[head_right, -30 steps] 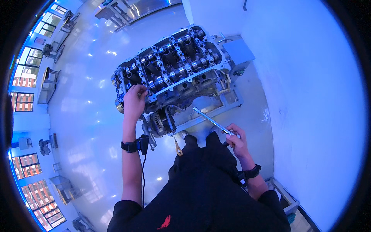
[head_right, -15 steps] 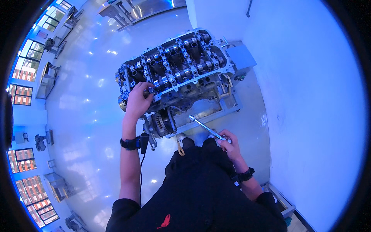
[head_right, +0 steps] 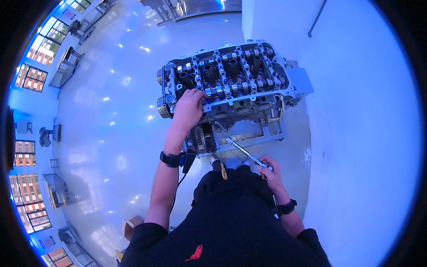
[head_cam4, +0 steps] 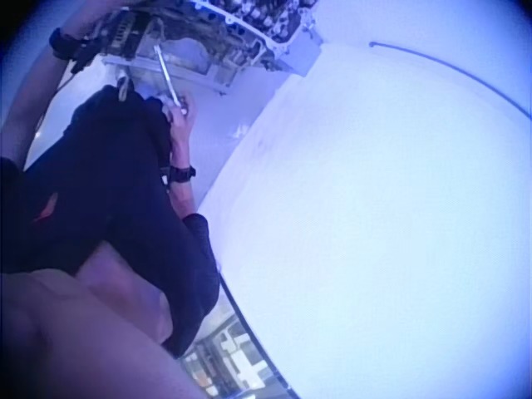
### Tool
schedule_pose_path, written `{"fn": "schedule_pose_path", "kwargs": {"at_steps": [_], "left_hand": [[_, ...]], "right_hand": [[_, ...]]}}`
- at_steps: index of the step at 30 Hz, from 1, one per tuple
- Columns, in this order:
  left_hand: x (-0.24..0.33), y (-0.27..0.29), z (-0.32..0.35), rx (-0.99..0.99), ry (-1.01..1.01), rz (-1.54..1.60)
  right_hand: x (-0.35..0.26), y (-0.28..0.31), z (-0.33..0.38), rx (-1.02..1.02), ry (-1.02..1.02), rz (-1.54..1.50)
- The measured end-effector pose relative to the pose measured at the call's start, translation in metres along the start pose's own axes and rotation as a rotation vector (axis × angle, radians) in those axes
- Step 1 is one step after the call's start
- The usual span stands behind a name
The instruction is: Installing a metal cover onto an engine block and securing it with bolts and tools.
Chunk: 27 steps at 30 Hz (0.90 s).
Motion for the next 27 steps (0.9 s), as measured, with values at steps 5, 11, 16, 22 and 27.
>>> {"fn": "schedule_pose_path", "kwargs": {"at_steps": [5,11,16,22,27], "left_hand": [[0.001,0.022,0.026,0.219,-0.04,0.01],[-0.043,0.046,0.079,0.433,0.245,-0.12],[-0.039,0.041,0.073,0.441,0.235,-0.172],[-0.041,0.033,0.067,0.444,0.263,-0.228],[-0.048,0.03,0.063,0.428,0.274,-0.142]], "right_hand": [[0.0,0.0,-0.001,-0.063,0.013,0.062],[0.003,-0.006,0.001,-0.018,-0.008,0.12],[0.002,-0.011,0.0,-0.087,-0.056,0.141],[0.005,-0.021,0.0,-0.173,-0.016,0.199],[0.009,-0.023,0.001,-0.167,-0.062,0.197]]}}
Point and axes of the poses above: each hand's wrist, its own z-axis away from the middle knuckle, its own y-axis out of the back of the hand, x = y × z, the point moved 2 cm from there along -z, towards the middle knuckle, and after that the axes turned 1 degree about -x, right-handed, at the moved point
